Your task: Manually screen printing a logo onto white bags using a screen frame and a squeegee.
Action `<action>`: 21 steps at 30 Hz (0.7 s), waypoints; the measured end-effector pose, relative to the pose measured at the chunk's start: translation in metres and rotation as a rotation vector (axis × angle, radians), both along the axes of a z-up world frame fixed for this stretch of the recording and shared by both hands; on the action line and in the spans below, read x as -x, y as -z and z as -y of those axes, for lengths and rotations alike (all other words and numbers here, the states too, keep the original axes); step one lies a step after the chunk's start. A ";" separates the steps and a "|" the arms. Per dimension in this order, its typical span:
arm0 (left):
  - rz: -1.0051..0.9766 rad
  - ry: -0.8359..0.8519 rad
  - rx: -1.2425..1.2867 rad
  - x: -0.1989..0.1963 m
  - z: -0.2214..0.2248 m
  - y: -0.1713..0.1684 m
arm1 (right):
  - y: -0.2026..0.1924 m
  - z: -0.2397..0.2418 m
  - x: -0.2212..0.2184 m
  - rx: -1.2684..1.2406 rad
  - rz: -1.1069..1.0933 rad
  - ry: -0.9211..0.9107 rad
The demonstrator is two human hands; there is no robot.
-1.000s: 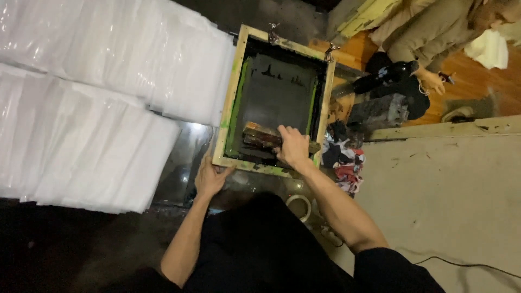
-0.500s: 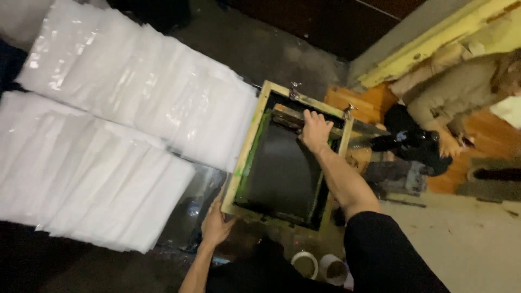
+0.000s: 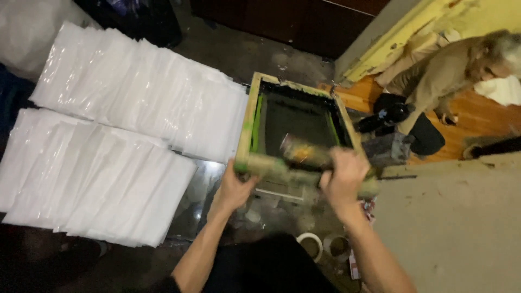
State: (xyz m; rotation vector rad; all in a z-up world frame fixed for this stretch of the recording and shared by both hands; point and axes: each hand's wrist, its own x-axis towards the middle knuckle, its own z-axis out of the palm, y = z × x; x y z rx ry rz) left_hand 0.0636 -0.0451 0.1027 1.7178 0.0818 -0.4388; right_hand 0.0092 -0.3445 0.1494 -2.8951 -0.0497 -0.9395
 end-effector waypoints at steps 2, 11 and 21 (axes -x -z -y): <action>0.181 0.015 -0.047 -0.034 0.029 0.073 | -0.035 0.010 -0.038 -0.027 0.128 0.006; 0.162 0.002 -0.606 -0.010 0.068 0.241 | -0.107 0.047 -0.108 -0.011 0.259 -0.051; 0.049 -0.748 -0.694 0.014 -0.262 0.173 | -0.004 0.171 -0.171 0.369 0.265 -0.141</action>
